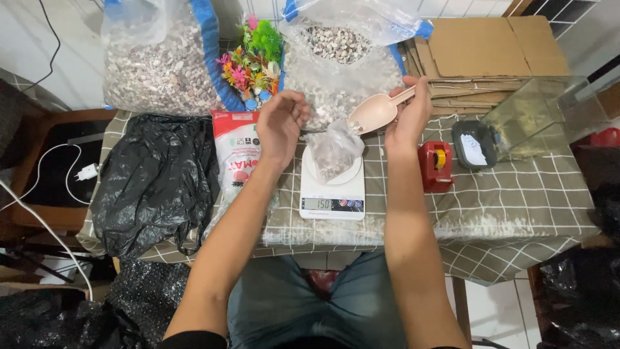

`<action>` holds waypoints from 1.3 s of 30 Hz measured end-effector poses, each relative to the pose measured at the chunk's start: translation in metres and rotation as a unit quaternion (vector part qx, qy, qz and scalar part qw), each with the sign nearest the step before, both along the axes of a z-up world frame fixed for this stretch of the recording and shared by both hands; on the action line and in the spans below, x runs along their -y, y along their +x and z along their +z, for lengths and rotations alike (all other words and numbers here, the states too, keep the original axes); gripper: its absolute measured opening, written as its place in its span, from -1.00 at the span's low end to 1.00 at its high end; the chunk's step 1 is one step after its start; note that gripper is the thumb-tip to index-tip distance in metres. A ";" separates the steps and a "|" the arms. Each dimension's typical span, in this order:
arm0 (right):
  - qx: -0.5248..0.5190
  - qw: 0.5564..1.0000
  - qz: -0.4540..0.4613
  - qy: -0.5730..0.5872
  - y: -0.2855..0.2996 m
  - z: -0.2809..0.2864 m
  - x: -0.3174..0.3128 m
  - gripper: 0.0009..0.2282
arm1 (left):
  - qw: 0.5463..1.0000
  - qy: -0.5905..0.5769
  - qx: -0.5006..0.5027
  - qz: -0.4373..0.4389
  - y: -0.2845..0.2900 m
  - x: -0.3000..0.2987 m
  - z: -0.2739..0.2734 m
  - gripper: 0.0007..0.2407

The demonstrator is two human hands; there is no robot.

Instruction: Measuring and bagging white aquarium gravel using a scoop and a digital scale.

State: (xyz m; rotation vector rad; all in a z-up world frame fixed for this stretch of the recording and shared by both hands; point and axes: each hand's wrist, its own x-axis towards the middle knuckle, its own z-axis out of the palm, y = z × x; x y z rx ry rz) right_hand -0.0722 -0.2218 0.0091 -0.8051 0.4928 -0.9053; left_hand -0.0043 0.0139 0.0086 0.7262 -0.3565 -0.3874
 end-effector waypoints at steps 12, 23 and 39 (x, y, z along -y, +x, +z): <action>-0.003 1.000 0.006 -0.003 -0.002 0.002 -0.002 -0.73 | 0.999 -0.028 -0.041 0.005 -0.005 -0.002 0.010 -0.66; -0.002 0.958 0.069 -0.278 0.022 0.066 -0.045 -0.70 | 0.994 0.069 0.065 0.060 -0.011 0.004 0.013 -0.83; 0.021 0.786 0.119 -0.606 -0.013 0.131 -0.064 -0.69 | 0.453 0.659 0.557 0.225 -0.064 -0.006 0.109 -0.43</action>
